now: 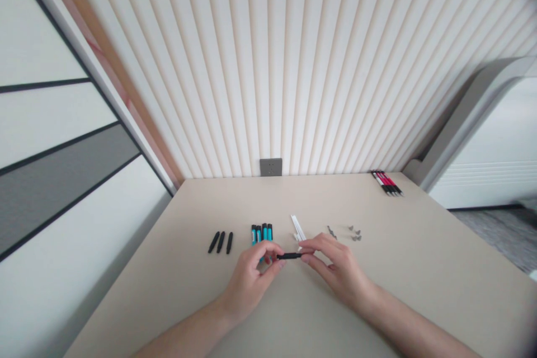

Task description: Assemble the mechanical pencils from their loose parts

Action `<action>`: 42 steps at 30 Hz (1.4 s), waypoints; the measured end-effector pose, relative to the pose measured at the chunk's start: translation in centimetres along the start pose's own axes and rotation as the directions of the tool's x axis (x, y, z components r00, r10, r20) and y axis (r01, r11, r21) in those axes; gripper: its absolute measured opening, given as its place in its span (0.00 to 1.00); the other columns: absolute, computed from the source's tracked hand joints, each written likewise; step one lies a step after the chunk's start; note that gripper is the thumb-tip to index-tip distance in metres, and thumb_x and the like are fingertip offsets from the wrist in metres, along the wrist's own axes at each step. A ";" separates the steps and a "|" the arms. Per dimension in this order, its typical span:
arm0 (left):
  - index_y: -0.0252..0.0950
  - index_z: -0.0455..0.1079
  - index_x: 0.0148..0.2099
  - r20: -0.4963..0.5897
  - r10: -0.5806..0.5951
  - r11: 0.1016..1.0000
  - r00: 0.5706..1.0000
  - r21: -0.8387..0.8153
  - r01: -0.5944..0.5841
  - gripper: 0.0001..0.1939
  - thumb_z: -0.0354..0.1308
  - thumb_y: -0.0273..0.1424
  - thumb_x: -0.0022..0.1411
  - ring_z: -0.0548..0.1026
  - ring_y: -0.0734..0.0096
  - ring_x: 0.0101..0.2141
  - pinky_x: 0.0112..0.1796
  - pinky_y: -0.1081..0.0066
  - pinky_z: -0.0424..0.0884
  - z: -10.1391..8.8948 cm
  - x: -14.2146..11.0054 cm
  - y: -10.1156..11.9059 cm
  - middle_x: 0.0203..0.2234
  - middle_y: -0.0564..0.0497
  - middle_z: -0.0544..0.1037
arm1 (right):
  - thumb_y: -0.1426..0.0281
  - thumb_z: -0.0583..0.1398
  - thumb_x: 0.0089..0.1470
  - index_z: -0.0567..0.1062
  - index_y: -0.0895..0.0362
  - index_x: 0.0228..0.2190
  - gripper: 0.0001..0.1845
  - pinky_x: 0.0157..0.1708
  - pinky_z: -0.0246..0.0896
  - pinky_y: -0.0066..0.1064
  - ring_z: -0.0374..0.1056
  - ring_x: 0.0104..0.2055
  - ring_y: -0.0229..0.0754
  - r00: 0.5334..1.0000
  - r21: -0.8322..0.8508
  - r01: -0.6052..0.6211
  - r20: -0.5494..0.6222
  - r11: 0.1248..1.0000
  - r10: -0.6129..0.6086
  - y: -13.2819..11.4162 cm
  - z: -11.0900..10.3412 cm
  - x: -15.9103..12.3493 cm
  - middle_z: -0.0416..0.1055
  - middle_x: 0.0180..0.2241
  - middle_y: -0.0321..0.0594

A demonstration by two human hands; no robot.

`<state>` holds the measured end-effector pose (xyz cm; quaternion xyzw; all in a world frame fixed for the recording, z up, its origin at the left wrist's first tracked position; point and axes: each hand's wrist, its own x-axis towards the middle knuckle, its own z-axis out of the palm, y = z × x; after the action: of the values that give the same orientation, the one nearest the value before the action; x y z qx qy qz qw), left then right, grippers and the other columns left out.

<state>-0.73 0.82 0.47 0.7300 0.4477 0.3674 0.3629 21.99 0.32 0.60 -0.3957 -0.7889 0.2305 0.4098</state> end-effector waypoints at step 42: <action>0.38 0.70 0.43 0.007 0.263 0.942 0.965 0.216 -0.258 0.05 0.55 0.27 0.66 0.74 0.66 0.37 0.41 0.67 0.71 -0.2 0.4 -1.1 0.35 0.48 0.76 | 0.71 0.54 0.61 0.78 0.55 0.31 0.13 0.39 0.57 0.34 0.70 0.39 0.47 0.893 -0.657 -0.332 0.012 0.677 0.450 2.8 -0.5 0.9 0.76 0.33 0.44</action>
<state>-1.22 1.60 -0.33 0.8137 0.3884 0.3695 0.2249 23.31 2.73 -0.62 -0.6492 -0.7481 0.0644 0.1213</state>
